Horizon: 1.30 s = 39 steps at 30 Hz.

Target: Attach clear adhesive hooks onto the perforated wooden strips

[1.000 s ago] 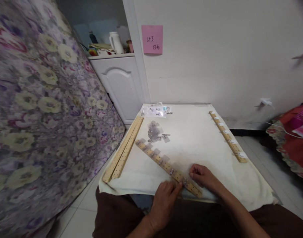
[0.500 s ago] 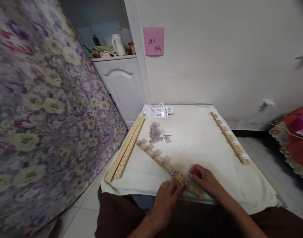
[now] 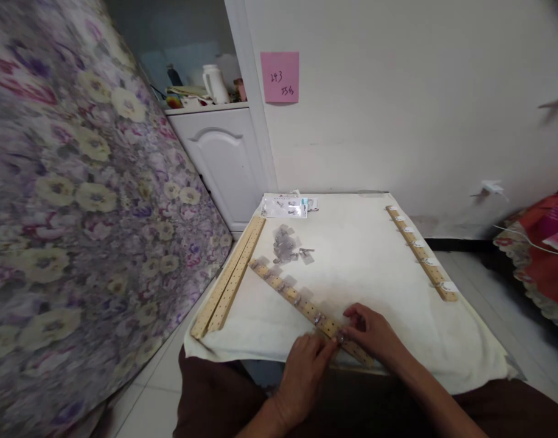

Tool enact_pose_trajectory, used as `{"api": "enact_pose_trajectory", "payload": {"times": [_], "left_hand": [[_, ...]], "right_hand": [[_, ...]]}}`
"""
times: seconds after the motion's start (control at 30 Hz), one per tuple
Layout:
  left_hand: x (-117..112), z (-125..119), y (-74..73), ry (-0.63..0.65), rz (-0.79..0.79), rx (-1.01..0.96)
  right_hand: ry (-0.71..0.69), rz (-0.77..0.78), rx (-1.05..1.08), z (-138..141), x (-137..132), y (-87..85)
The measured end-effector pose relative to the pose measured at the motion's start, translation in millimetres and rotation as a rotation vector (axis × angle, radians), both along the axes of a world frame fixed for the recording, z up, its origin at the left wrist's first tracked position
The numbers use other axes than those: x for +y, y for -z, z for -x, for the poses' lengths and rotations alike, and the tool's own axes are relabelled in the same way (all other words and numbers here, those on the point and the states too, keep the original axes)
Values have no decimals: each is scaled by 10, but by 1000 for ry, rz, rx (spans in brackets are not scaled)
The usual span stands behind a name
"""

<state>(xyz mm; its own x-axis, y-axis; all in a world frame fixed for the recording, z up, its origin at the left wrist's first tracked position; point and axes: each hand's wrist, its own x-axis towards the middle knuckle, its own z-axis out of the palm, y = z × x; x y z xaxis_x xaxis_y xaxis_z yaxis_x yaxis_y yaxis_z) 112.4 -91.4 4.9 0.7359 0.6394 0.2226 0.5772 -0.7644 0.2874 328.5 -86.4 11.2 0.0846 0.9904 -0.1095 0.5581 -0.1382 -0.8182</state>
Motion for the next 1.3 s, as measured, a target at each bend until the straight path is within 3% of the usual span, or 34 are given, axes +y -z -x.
{"api": "enact_pose_trajectory", "payload": {"times": [0.27, 0.5, 0.7, 0.87, 1.03, 1.3], "left_hand": [[18, 1, 31, 6, -68, -60], [29, 15, 109, -31, -81, -84], [57, 38, 103, -28, -30, -99], [84, 95, 125, 46, -23, -218], [181, 318, 143, 70, -52, -352], [645, 857, 73, -185, -49, -325]], "right_hand": [[-13, 46, 27, -8, 40, -23], [19, -12, 111, -16, -21, 8], [183, -94, 205, -109, -358, 58], [202, -149, 92, 57, -701, 82], [189, -247, -125, 262, -780, 114], [247, -249, -278, 375, -718, 97]]}}
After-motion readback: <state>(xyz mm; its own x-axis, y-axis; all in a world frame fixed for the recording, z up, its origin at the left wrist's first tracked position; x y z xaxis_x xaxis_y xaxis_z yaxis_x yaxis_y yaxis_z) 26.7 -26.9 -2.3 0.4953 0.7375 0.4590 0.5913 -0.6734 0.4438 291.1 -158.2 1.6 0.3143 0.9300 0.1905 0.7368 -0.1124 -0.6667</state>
